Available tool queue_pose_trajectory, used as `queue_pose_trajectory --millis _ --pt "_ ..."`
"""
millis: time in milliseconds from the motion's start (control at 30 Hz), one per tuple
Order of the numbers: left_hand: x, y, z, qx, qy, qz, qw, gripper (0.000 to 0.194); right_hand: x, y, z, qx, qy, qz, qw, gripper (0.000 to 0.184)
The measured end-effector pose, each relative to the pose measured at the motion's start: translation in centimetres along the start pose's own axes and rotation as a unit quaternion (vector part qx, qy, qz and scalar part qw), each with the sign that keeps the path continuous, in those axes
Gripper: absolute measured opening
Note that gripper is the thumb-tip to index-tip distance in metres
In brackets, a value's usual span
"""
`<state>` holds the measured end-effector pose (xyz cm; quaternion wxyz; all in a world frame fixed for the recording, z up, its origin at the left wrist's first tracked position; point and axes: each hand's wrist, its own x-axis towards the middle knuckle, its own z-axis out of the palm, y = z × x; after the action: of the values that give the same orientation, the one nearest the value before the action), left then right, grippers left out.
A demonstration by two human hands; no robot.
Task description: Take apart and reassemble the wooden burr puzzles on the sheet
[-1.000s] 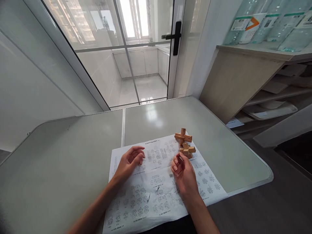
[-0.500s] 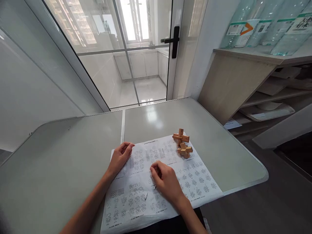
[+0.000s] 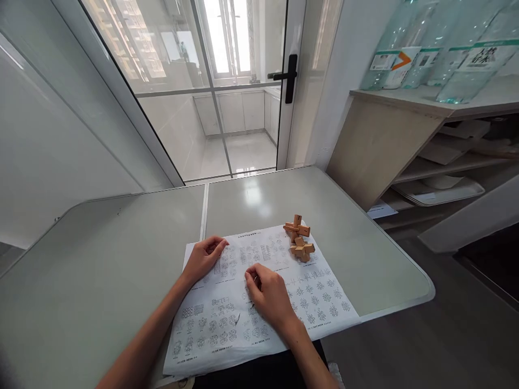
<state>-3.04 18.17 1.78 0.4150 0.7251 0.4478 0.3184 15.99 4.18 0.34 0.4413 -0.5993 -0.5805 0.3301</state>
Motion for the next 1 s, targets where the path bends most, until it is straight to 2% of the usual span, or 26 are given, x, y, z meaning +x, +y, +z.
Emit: queue_pose_trajectory --millis 267,567,1000 --pt "0.9 -0.5 -0.2 0.007 0.007 0.002 1.000 0.036 0.0 0.0 0.5 -0.003 0.003 0.000 1.000 0.022" --pt "1.2 -0.5 -0.8 -0.054 0.037 -0.027 0.997 0.036 0.0 0.1 0.6 -0.018 0.006 -0.004 1.000 0.021" --pt "1.2 -0.7 -0.6 -0.065 0.031 -0.037 0.997 0.036 0.1 0.1 0.7 -0.020 -0.002 0.007 1.000 0.022"
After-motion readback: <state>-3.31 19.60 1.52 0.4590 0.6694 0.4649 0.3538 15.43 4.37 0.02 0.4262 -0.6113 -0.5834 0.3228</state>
